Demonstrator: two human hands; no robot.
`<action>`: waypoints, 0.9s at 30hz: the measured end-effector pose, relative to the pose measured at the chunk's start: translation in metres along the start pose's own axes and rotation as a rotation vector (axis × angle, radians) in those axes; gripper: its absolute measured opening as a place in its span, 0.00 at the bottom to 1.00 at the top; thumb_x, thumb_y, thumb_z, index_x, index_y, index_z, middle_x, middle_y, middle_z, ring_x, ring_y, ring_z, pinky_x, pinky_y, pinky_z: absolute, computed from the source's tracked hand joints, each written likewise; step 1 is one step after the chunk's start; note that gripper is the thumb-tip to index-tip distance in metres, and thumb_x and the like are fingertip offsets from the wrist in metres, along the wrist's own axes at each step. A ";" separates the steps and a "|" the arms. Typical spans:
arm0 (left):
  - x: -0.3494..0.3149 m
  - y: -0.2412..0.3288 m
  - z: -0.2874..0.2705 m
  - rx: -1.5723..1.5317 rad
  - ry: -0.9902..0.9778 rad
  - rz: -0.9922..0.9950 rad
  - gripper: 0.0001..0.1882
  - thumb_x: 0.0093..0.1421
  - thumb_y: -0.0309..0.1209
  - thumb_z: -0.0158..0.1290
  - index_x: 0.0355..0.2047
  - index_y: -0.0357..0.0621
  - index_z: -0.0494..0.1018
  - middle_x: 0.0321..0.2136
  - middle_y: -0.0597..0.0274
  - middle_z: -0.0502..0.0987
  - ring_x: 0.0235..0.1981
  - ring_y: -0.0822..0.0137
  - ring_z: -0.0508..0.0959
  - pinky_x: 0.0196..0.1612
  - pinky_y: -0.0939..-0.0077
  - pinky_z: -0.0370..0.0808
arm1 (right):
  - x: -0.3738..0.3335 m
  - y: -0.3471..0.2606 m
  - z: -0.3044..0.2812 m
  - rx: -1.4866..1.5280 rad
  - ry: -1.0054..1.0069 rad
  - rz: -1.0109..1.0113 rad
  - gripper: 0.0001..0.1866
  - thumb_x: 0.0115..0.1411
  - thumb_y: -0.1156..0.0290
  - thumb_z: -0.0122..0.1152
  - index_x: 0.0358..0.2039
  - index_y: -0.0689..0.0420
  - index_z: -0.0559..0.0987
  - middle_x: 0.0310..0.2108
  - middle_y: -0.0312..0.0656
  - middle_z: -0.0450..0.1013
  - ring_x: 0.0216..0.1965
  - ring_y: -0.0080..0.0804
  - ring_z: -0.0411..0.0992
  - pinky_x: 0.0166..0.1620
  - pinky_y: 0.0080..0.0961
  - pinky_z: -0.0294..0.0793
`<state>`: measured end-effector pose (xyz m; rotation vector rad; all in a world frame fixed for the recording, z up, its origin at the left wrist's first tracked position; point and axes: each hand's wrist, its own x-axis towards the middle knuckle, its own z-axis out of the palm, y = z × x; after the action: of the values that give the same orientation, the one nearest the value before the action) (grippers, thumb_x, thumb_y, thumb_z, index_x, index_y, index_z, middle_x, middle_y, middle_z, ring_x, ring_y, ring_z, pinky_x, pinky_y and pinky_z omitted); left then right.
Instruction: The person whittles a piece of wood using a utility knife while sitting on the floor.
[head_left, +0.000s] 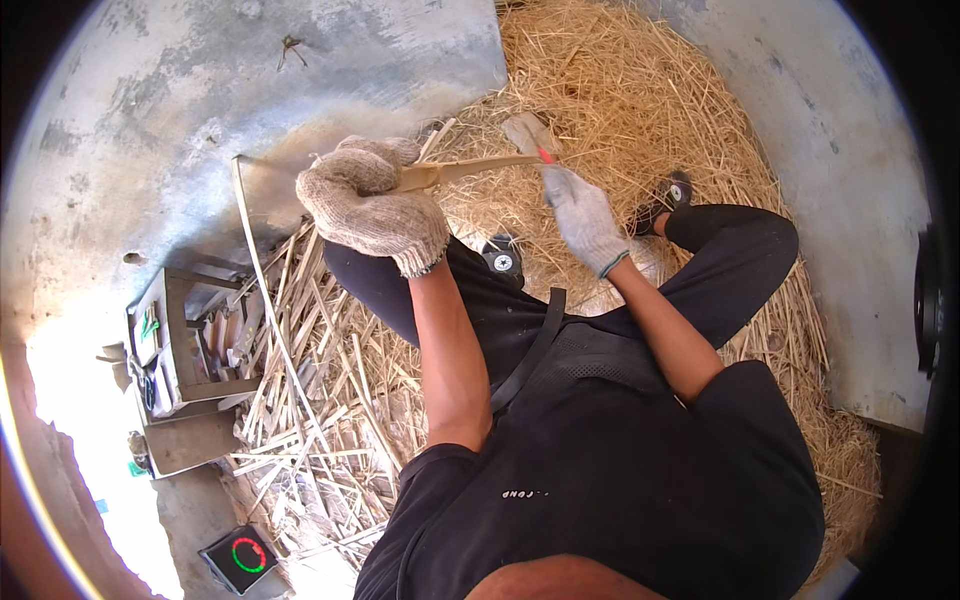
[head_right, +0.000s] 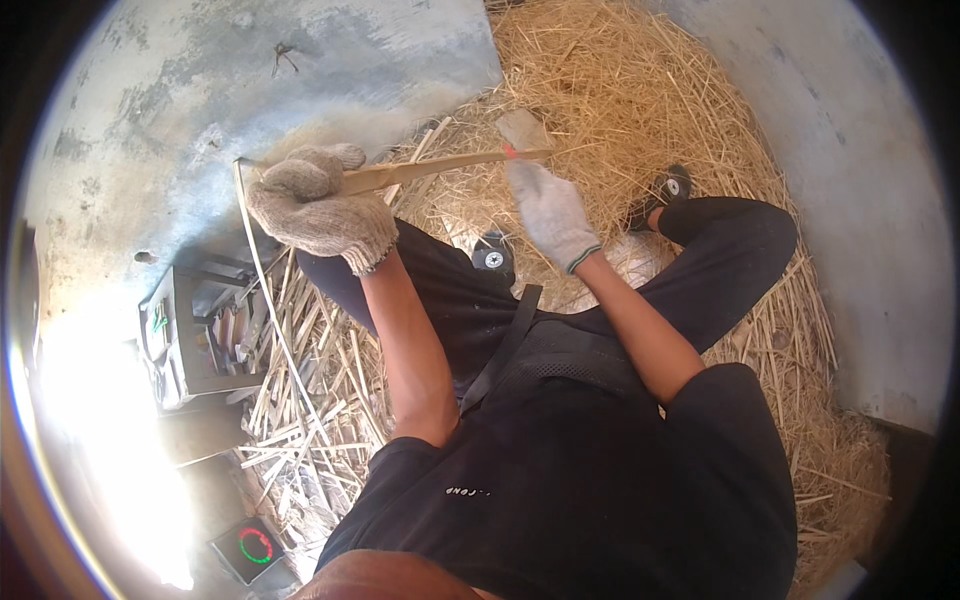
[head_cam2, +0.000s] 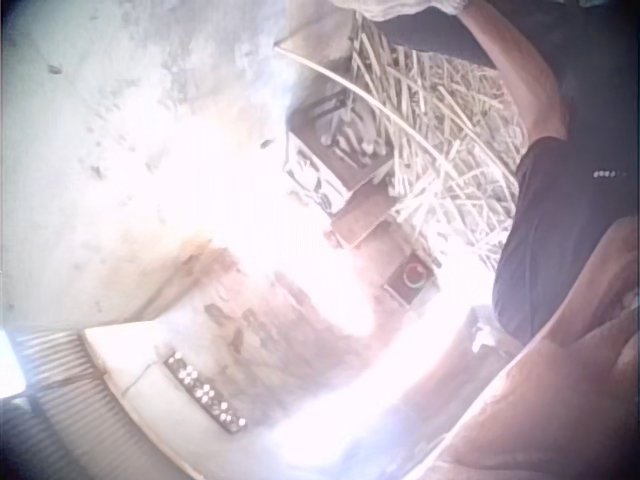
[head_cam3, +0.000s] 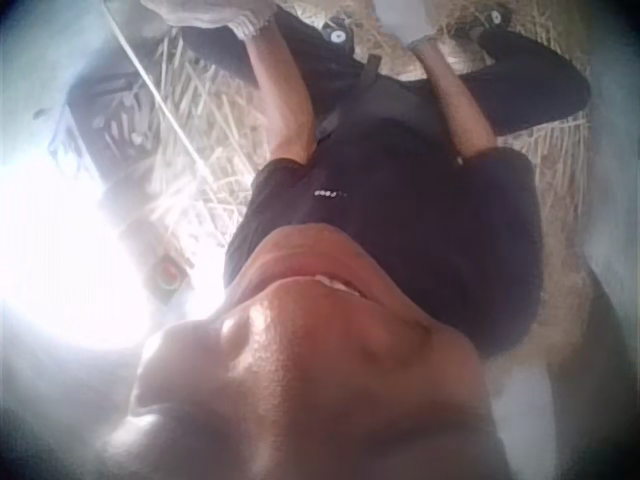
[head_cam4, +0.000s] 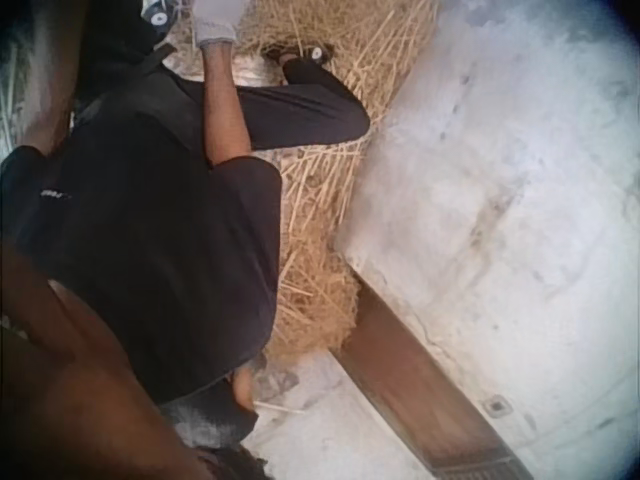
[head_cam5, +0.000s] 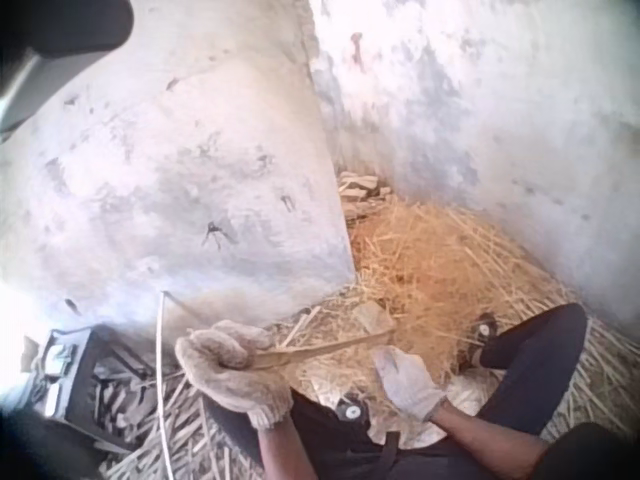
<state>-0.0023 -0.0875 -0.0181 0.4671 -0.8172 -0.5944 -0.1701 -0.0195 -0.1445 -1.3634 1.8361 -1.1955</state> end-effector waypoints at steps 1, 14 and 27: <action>0.000 -0.004 0.001 0.011 -0.023 0.003 0.22 0.70 0.42 0.35 0.21 0.44 0.63 0.12 0.65 0.61 0.14 0.67 0.65 0.19 0.67 0.75 | -0.008 -0.030 -0.002 0.115 -0.053 -0.022 0.34 0.68 0.41 0.40 0.48 0.61 0.77 0.34 0.66 0.75 0.41 0.61 0.74 0.42 0.48 0.73; -0.016 -0.010 0.012 -0.226 -0.627 0.088 0.24 0.70 0.43 0.34 0.19 0.45 0.63 0.11 0.64 0.61 0.13 0.67 0.65 0.19 0.66 0.76 | -0.027 -0.075 0.008 0.047 -0.067 -0.245 0.13 0.67 0.62 0.55 0.37 0.61 0.76 0.21 0.51 0.74 0.25 0.52 0.76 0.29 0.38 0.73; -0.012 -0.013 0.020 -0.242 -0.560 0.070 0.25 0.70 0.44 0.33 0.17 0.46 0.63 0.10 0.64 0.61 0.12 0.67 0.64 0.19 0.64 0.76 | 0.017 0.048 0.016 -0.446 -0.156 -0.057 0.22 0.69 0.56 0.43 0.36 0.65 0.76 0.23 0.57 0.75 0.28 0.60 0.76 0.30 0.50 0.75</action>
<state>-0.0281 -0.0926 -0.0205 0.0414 -1.2679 -0.7615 -0.1837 -0.0366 -0.1937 -1.7033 2.0351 -0.7001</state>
